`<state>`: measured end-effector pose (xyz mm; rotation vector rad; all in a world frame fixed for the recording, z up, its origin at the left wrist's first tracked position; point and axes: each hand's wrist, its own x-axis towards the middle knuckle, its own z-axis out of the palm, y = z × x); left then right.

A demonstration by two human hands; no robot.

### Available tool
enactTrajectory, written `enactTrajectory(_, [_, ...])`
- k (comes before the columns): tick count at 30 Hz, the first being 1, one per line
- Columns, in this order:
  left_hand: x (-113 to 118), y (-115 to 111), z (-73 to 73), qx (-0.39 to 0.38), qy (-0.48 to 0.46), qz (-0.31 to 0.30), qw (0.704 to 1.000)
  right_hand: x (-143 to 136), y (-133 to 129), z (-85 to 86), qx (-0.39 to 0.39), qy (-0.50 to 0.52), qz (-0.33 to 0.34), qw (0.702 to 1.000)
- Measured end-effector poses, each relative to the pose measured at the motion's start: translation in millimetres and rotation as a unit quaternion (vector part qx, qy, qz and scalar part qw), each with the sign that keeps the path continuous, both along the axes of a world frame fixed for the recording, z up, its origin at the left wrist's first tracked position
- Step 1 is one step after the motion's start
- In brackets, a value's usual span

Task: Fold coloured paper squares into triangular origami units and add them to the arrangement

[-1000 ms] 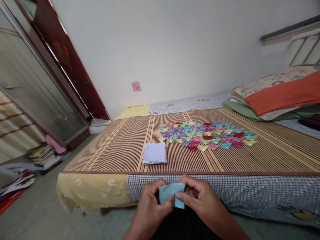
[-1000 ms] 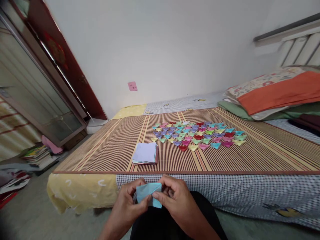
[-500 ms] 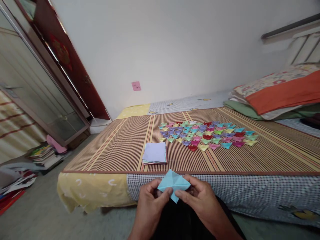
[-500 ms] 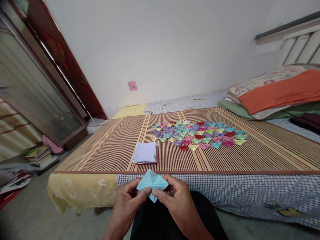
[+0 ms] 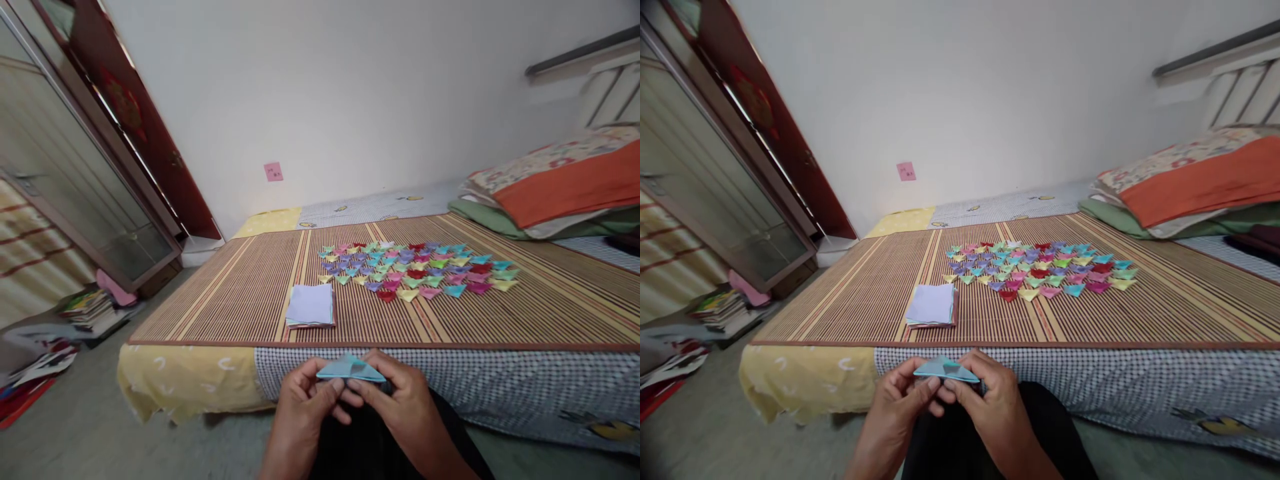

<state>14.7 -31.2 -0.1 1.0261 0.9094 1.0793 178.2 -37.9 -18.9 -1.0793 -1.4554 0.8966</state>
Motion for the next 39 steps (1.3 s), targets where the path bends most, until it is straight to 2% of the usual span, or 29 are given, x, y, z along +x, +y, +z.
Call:
enactTrajectory(2, [-0.8,0.6,-1.1,0.002,-0.012,0.010,1.000,-0.1,-0.7,1.9,0.035,-0.007,0.008,0.999])
enactTrajectory(6, [-4.6,2.1,-4.9,0.004,-0.016,0.048,0.999,3.1,-2.2,1.1,0.080,0.020,-0.025,0.996])
enactTrajectory(13, [-2.5,0.1,0.2,0.091,0.005,0.067,0.994,4.3,-7.4,-2.3,0.025,0.117,0.017,0.993])
enactTrajectory(16, [-4.7,-0.3,3.6,0.131,0.040,0.052,0.989,1.5,-8.6,-2.7,0.007,0.140,0.033,0.989])
enactTrajectory(21, [-7.9,-3.1,13.4,0.241,0.163,0.073,0.954,-3.9,-7.7,-0.7,0.004,0.143,0.022,0.989])
enactTrajectory(26, [-5.6,-6.9,13.7,0.298,0.234,0.119,0.918,-7.1,-9.1,2.3,0.006,0.118,0.003,0.993])
enactTrajectory(31, [-1.7,-8.5,5.9,0.282,0.247,0.163,0.913,-9.9,-12.3,5.6,0.079,0.044,-0.063,0.994])
enactTrajectory(34, [1.2,-9.3,3.3,0.232,0.204,0.182,0.933,-10.8,-13.3,5.9,0.128,0.003,-0.086,0.988])
enactTrajectory(39, [4.5,-10.6,2.7,0.197,0.148,0.186,0.951,-8.7,-14.3,4.0,0.141,-0.024,-0.082,0.986])
